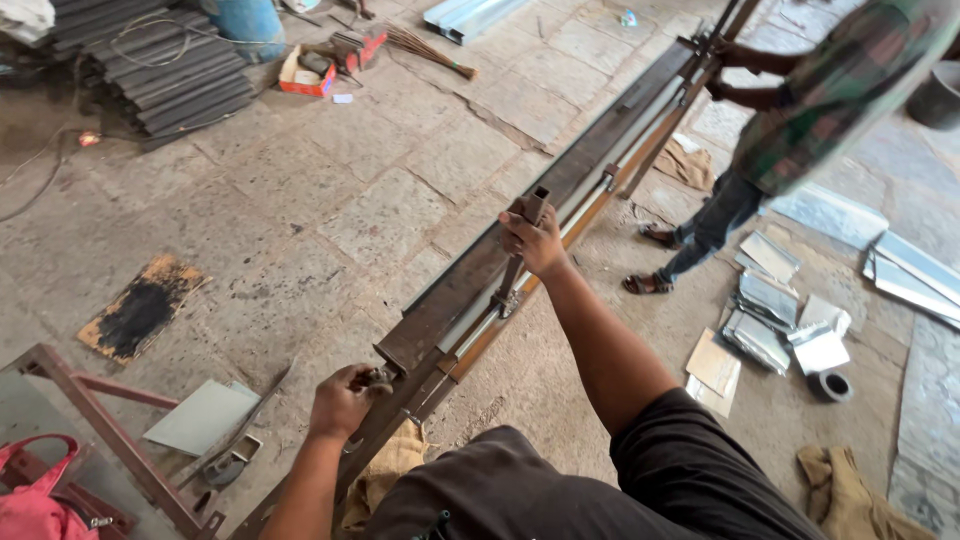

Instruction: The person operates a manual metal bending machine to bend long aluminum profiles. They use a wrench to loosen the machine's clamps, insert a profile, and then use a long metal bar as a lever to apply force and bend the metal. The process is repeated for multiple profiles with the assistance of a coworker.

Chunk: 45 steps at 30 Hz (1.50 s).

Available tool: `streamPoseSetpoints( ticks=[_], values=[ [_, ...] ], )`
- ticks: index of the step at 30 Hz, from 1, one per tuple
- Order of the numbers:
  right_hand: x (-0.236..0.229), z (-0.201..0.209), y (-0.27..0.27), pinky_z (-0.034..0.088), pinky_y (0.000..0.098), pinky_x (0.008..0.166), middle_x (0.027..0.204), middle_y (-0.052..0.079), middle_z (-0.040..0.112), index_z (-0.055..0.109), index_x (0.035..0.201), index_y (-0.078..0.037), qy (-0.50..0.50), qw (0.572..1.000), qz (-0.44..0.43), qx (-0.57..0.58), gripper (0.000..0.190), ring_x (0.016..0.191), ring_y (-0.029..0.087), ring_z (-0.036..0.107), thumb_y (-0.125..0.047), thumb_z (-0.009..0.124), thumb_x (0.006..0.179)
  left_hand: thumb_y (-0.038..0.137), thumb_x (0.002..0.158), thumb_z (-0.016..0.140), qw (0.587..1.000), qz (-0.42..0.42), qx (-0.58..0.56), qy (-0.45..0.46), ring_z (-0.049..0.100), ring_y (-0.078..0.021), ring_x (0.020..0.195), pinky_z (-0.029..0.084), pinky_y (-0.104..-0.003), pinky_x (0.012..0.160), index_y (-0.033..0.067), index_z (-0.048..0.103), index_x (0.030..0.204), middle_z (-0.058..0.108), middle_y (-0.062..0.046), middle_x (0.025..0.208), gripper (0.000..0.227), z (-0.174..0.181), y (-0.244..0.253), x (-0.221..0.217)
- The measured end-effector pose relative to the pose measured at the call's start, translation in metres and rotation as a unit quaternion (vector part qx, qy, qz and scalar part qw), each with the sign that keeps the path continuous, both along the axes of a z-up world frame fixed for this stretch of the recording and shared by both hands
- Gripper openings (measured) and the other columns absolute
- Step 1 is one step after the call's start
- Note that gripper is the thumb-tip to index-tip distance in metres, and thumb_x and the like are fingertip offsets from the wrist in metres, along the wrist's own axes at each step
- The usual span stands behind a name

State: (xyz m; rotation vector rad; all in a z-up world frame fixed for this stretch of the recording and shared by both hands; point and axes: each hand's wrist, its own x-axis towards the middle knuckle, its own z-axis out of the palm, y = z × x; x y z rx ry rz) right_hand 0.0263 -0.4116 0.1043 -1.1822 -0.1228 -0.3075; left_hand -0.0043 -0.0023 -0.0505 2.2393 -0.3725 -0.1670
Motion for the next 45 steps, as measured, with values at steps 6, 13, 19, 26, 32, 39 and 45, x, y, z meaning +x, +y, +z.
streamPoseSetpoints(
  ticks=[6, 13, 19, 26, 32, 39, 45],
  values=[
    [-0.001, -0.002, 0.000, 0.033, 0.0287, 0.043, 0.061, -0.002, 0.047, 0.053, 0.081, -0.007, 0.012, 1.000, -0.002, 0.002, 0.027, 0.046, 0.010, 0.046, -0.015, 0.074, 0.095, 0.034, 0.110, 0.072, 0.945, 0.309, 0.104, 0.015, 0.074, -0.0266, 0.096, 0.059, -0.039, 0.081, 0.0078, 0.072, 0.111, 0.078, -0.014, 0.109, 0.026, -0.005, 0.034, 0.028],
    [0.003, -0.006, -0.002, 0.033, 0.0278, 0.041, 0.062, -0.003, 0.047, 0.048, 0.078, -0.010, 0.005, 1.000, -0.008, -0.004, 0.032, 0.046, 0.009, 0.045, -0.013, 0.075, 0.095, 0.038, 0.084, 0.081, 0.975, -0.076, 0.207, 0.025, 0.073, -0.0271, 0.101, 0.060, -0.040, 0.084, 0.0249, 0.078, 0.114, 0.076, -0.004, 0.117, 0.033, 0.024, 0.021, 0.039],
    [-0.005, -0.006, -0.004, 0.033, 0.0276, 0.040, 0.060, -0.002, 0.045, 0.047, 0.077, -0.011, -0.002, 1.000, 0.009, 0.011, 0.033, 0.045, 0.010, 0.046, -0.012, 0.074, 0.096, 0.043, 0.075, 0.089, 0.995, 0.015, 0.099, 0.026, 0.073, -0.0255, 0.104, 0.059, -0.038, 0.087, 0.0195, 0.071, 0.118, 0.076, -0.005, 0.114, 0.052, 0.016, 0.023, 0.046],
    [-0.001, -0.006, -0.002, 0.034, 0.0323, 0.041, 0.060, 0.001, 0.047, 0.051, 0.080, -0.008, -0.007, 0.999, -0.033, -0.030, 0.028, 0.046, 0.013, 0.047, -0.011, 0.073, 0.098, 0.027, 0.090, 0.073, 0.987, 0.035, 0.143, 0.064, 0.076, -0.0222, 0.104, 0.059, -0.036, 0.092, 0.0189, 0.076, 0.112, 0.080, -0.001, 0.113, 0.023, -0.010, 0.039, 0.023],
    [-0.001, 0.001, -0.001, 0.031, 0.0304, 0.039, 0.060, 0.000, 0.044, 0.049, 0.081, -0.008, 0.002, 0.999, -0.027, -0.023, 0.030, 0.043, 0.011, 0.043, -0.014, 0.073, 0.099, 0.028, 0.096, 0.072, 0.985, 0.035, 0.163, 0.050, 0.073, -0.0250, 0.103, 0.057, -0.037, 0.090, 0.0235, 0.078, 0.113, 0.077, -0.003, 0.116, 0.018, 0.037, 0.012, 0.027],
    [-0.005, 0.006, -0.001, 0.032, 0.0299, 0.038, 0.057, -0.001, 0.044, 0.049, 0.074, -0.012, -0.032, 0.998, -0.017, -0.044, 0.038, 0.042, 0.010, 0.044, -0.018, 0.075, 0.101, 0.042, 0.084, 0.082, 0.971, -0.113, 0.210, 0.027, 0.071, -0.0232, 0.098, 0.056, -0.038, 0.085, 0.0229, 0.074, 0.113, 0.076, -0.005, 0.108, 0.036, 0.043, 0.005, 0.024],
    [0.002, 0.002, -0.005, 0.034, 0.0303, 0.037, 0.057, -0.001, 0.044, 0.050, 0.074, -0.012, -0.054, 0.997, -0.012, -0.054, 0.036, 0.042, 0.011, 0.043, -0.018, 0.074, 0.101, 0.044, 0.086, 0.078, 0.980, -0.042, 0.158, 0.113, 0.072, -0.0193, 0.094, 0.059, -0.032, 0.083, 0.0207, 0.072, 0.110, 0.076, -0.004, 0.110, 0.034, 0.041, 0.019, 0.027]
  ],
)
